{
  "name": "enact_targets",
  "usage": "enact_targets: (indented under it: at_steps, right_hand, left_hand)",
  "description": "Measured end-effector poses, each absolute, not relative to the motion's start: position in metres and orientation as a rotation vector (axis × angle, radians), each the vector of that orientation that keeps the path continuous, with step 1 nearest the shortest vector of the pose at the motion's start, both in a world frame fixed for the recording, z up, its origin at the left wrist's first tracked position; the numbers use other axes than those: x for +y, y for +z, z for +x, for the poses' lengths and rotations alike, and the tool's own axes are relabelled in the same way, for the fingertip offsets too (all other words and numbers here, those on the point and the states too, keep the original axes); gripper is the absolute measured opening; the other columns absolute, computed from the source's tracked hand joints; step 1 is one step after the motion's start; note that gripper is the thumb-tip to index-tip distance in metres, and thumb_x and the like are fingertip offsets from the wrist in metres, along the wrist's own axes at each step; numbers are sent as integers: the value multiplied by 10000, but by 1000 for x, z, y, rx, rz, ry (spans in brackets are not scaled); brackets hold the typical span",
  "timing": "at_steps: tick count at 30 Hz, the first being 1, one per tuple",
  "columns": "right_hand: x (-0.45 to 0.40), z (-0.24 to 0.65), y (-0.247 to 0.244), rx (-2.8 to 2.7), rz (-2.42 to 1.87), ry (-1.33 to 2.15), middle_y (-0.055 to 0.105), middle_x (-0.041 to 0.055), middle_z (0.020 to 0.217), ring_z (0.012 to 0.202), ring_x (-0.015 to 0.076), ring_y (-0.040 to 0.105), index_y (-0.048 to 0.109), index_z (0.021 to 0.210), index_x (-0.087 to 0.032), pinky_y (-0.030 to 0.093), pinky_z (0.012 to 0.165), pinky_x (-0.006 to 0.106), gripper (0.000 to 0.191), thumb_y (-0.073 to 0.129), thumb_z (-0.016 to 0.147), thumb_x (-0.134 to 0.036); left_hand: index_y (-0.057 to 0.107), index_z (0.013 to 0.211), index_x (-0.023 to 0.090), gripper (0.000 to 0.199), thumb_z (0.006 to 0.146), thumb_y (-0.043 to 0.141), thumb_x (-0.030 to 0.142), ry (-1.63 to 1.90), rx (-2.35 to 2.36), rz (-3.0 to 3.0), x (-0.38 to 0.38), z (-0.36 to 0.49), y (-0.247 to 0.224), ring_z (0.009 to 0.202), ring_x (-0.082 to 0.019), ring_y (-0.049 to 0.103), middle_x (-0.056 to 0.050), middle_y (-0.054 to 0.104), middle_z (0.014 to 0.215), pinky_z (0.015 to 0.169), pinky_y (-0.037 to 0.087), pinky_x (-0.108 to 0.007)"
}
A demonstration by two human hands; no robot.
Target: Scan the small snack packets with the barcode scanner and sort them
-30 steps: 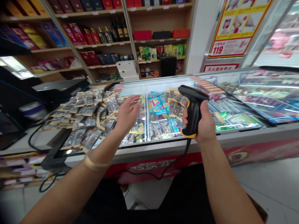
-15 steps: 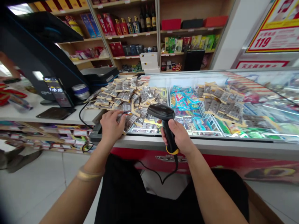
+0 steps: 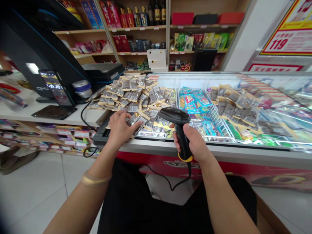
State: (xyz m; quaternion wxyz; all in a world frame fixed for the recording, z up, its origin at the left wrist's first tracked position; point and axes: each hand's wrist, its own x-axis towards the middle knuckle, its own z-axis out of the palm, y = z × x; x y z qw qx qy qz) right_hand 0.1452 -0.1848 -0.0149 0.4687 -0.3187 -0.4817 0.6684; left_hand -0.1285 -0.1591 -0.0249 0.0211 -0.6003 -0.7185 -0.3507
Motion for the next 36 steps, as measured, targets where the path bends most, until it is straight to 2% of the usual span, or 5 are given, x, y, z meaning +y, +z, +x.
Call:
enact_targets:
  at_steps: [4, 8, 16, 26, 36]
  right_hand:
    - [-184, 146, -14, -1174, -764, 1653, 592, -3, 655, 455, 103, 524, 649, 968, -174, 452, 412, 227, 630, 719, 745, -760]
    - [-182, 149, -18, -1182, -746, 1664, 588, -5, 677, 465, 101, 524, 650, 995, -169, 452, 408, 225, 642, 704, 759, -764]
    - [-181, 152, -18, -1272, -711, 1683, 598, 0, 669, 467, 95, 520, 645, 1004, -159, 443, 423, 216, 639, 672, 794, -761]
    - [-185, 194, -18, -1300, -836, 1558, 598, 5, 683, 470, 94, 525, 636, 981, -159, 444, 429, 217, 601, 666, 820, -737]
    - [-183, 190, -15, -1382, -837, 1560, 597, 2, 643, 436, 86, 526, 654, 944, -142, 422, 412, 205, 616, 652, 825, -747]
  left_hand:
    - [532, 884, 231, 323, 779, 757, 437, -1417, -2200, -1858, -159, -136, -25, 1026, -282, 631, -77, 677, 985, 989, 455, -445]
    - [463, 842, 237, 359, 798, 711, 493, -2005, -2096, -1779, -156, -136, -25, 701, -174, 613, 18, 609, 744, 740, 488, -318]
    - [453, 876, 235, 384, 825, 728, 498, -2988, -1946, -1442, -115, -72, -10, 666, -150, 638, 50, 593, 689, 702, 537, -293]
    - [419, 863, 241, 336, 899, 681, 448, -2909, -1880, -1721, -104, -12, -23, 504, -78, 420, 111, 424, 576, 553, 359, -209]
    - [411, 852, 243, 386, 874, 705, 492, -2957, -1805, -1665, -104, -14, -26, 506, -80, 419, 109, 408, 570, 535, 340, -204]
